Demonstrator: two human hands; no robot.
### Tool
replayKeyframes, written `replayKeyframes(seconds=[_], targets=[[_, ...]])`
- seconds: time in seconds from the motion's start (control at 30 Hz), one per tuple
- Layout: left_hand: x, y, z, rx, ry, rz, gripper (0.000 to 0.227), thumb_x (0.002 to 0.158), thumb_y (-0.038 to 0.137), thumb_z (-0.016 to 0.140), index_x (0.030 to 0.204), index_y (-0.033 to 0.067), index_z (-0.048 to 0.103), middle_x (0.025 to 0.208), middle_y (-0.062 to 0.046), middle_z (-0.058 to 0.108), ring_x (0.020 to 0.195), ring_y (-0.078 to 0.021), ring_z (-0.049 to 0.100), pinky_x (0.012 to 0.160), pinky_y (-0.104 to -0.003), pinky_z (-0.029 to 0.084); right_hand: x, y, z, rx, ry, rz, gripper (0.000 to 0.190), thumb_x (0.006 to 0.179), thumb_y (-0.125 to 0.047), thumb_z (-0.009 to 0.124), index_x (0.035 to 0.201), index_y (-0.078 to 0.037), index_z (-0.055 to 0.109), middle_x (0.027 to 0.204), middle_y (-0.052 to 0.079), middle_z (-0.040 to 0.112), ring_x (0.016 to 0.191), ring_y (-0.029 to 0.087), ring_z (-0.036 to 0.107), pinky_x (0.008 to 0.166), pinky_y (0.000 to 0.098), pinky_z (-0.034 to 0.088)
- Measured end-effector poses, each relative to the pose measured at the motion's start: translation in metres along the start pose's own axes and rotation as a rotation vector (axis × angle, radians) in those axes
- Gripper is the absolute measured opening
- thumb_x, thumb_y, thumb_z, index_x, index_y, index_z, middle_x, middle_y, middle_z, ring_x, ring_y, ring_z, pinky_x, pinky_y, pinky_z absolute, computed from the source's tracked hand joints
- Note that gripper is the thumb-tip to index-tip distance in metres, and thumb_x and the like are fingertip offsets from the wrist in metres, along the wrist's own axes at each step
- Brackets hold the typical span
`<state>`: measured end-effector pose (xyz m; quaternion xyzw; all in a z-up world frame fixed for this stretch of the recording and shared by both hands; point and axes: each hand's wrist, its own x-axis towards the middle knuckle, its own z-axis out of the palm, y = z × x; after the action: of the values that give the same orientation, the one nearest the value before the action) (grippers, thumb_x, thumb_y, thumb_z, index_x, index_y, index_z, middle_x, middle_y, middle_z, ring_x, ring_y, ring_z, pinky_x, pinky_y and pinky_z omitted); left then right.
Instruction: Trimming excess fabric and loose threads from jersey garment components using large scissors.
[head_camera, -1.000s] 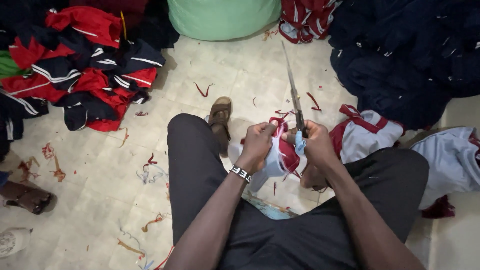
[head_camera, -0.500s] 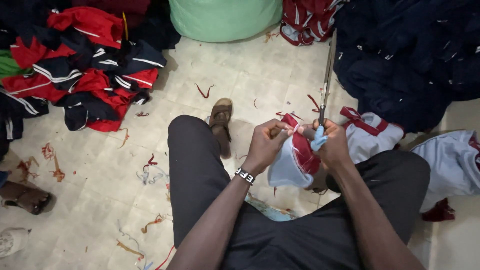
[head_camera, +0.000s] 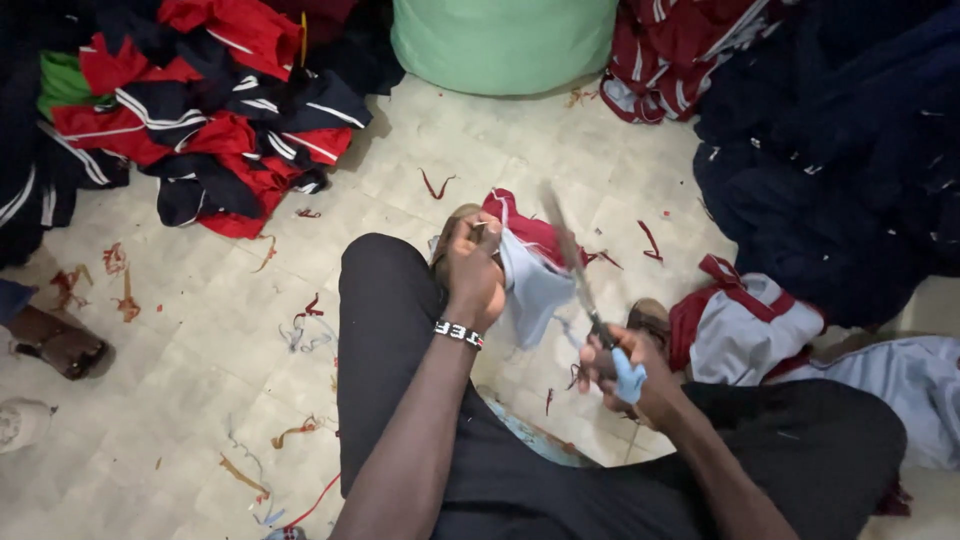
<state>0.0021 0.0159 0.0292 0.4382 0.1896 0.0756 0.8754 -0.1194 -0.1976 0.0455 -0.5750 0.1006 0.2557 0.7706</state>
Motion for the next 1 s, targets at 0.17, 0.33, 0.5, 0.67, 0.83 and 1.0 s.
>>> replayKeyframes(seconds=[0.17, 0.33, 0.5, 0.67, 0.83, 1.0], targets=[[0.013, -0.003, -0.010, -0.191, -0.014, -0.075, 0.008, 0.102, 0.005, 0.063, 0.100, 0.0124, 0.061, 0.088, -0.001, 0.058, 0.078, -0.0122, 0.065, 0.071, -0.023, 0.058, 0.001, 0.016, 0.002, -0.113, -0.046, 0.048, 0.022, 0.073, 0.007, 0.076, 0.088, 0.001, 0.061, 0.067, 0.013, 0.057, 0.056, 0.025, 0.063, 0.048, 0.0280, 0.046], [0.017, -0.001, -0.011, -0.265, -0.132, -0.150, 0.006, 0.104, 0.014, 0.062, 0.103, 0.0180, 0.058, 0.092, 0.008, 0.055, 0.082, -0.0078, 0.067, 0.075, -0.014, 0.058, 0.001, 0.009, 0.009, -0.120, -0.133, 0.108, 0.020, 0.085, -0.010, 0.079, 0.084, -0.004, 0.059, 0.063, 0.006, 0.057, 0.049, 0.015, 0.055, 0.046, 0.0246, 0.030], [0.038, -0.035, -0.028, -0.412, -0.238, -0.167, 0.007, 0.103, 0.012, 0.064, 0.107, 0.0148, 0.059, 0.100, -0.004, 0.069, 0.097, -0.0259, 0.074, 0.089, -0.041, 0.064, 0.001, 0.007, 0.012, -0.035, -0.130, 0.117, 0.028, 0.083, -0.022, 0.081, 0.085, -0.004, 0.060, 0.061, 0.003, 0.049, 0.049, 0.016, 0.050, 0.046, 0.0268, 0.037], [0.021, -0.019, -0.021, -0.507, -0.314, -0.169, 0.015, 0.098, 0.010, 0.068, 0.107, 0.0155, 0.057, 0.100, -0.002, 0.066, 0.094, -0.0179, 0.067, 0.089, -0.037, 0.059, 0.000, 0.004, 0.018, 0.105, -0.232, 0.051, 0.026, 0.089, -0.021, 0.076, 0.085, -0.003, 0.057, 0.059, 0.002, 0.047, 0.046, 0.014, 0.044, 0.045, 0.0287, 0.038], [0.004, -0.008, -0.012, -0.547, -0.378, -0.230, 0.016, 0.099, 0.006, 0.067, 0.107, 0.0154, 0.057, 0.104, 0.000, 0.062, 0.091, -0.0090, 0.061, 0.080, -0.025, 0.053, 0.005, 0.015, 0.013, 0.236, -0.274, 0.054, 0.018, 0.093, -0.017, 0.071, 0.092, -0.003, 0.060, 0.058, 0.002, 0.046, 0.047, 0.012, 0.040, 0.045, 0.0306, 0.039], [-0.002, -0.012, -0.012, -0.439, -0.359, -0.314, 0.018, 0.100, 0.010, 0.066, 0.111, 0.0196, 0.056, 0.100, 0.002, 0.063, 0.081, -0.0128, 0.063, 0.056, -0.017, 0.038, 0.002, 0.003, 0.023, 0.071, -0.079, 0.069, 0.018, 0.088, -0.011, 0.078, 0.088, -0.002, 0.062, 0.059, 0.003, 0.047, 0.046, 0.011, 0.038, 0.041, 0.0264, 0.031]])
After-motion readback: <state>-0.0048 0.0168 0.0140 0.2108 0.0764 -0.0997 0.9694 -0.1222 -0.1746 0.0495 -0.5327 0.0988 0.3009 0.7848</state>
